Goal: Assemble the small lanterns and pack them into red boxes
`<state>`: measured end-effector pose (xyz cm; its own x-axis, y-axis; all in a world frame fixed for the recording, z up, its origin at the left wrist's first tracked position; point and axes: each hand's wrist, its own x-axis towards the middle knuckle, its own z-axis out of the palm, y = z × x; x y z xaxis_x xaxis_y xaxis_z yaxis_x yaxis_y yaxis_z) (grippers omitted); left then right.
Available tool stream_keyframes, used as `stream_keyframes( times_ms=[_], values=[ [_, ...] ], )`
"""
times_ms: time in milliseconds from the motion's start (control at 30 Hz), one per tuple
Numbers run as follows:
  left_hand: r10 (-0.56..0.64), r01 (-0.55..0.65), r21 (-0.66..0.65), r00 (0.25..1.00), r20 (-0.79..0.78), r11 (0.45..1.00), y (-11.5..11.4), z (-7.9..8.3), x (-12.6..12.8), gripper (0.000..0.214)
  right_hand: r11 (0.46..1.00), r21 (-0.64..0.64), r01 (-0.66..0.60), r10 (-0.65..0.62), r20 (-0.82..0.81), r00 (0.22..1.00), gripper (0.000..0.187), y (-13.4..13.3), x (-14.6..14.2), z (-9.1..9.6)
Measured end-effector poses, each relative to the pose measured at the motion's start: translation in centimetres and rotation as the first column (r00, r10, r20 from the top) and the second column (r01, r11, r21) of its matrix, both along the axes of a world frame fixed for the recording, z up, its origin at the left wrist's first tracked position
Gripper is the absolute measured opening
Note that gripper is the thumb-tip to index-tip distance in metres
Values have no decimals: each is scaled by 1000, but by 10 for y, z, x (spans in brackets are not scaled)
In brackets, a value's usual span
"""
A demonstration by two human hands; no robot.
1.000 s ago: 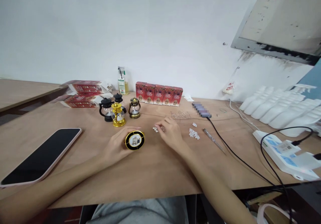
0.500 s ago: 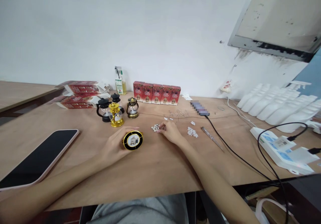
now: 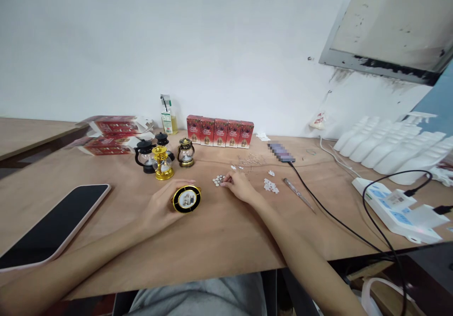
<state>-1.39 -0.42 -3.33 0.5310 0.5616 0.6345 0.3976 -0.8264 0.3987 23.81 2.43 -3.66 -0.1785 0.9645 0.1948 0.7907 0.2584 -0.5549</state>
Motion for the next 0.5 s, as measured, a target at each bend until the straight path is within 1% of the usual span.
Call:
stream_keyframes(
  times_ms=[133,300,433,500],
  values=[
    [-6,6,2,1000,-5,1000,0,0,0,35,999,35,-28,27,19,999,7,1,2,-5],
    [-2,2,-2,1000,-11,1000,-1,1,0,35,996,79,-37,34,29,999,10,2,2,-7],
    [4,-4,2,1000,-11,1000,-1,1,0,34,993,114,18,-18,4,1000,16,1,2,-1],
    [3,-3,3,1000,-6,1000,-1,2,0,33,990,126,59,-59,-6,998,16,1,2,0]
  ],
)
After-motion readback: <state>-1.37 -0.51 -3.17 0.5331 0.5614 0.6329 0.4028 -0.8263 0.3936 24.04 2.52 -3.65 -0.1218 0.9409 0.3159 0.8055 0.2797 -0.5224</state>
